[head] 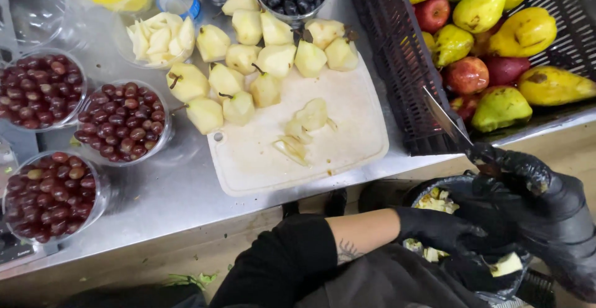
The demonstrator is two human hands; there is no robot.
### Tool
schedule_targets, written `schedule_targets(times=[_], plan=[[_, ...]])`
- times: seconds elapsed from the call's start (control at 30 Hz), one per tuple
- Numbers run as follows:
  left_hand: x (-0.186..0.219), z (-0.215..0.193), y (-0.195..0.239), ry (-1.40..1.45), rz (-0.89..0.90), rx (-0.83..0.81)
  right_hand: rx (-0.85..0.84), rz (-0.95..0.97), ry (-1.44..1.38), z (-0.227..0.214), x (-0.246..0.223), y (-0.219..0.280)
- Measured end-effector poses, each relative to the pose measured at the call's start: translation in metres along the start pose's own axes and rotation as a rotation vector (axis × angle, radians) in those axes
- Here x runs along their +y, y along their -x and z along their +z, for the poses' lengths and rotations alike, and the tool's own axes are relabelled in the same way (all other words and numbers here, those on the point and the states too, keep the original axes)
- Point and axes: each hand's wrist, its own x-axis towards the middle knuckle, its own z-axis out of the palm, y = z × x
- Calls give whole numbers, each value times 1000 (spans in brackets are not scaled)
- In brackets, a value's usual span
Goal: Peeling, coring, and slicing pears on a cutting board in a produce preparation area.
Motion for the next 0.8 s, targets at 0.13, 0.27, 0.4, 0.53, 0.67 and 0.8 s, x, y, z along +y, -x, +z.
schedule_targets(times=[0.13,0.27,0.4,0.53,0.67,0.8], plan=[[52,-62,91,-696,-57,287,-20,-246,310,-20,31,-3],[108,-122,242,-664,-84,814,23,-301,516,3,50,-7],[149,-151,311,-1053,-493,953,-72,-325,536,44,61,-15],[130,-164,334,-1136,-484,864,-277,-450,635,102,87,-26],[108,-167,348,-1124,-475,834,-337,-327,732,163,90,-38],[111,-168,351,-1109,-403,851,-389,-445,823,180,132,-52]])
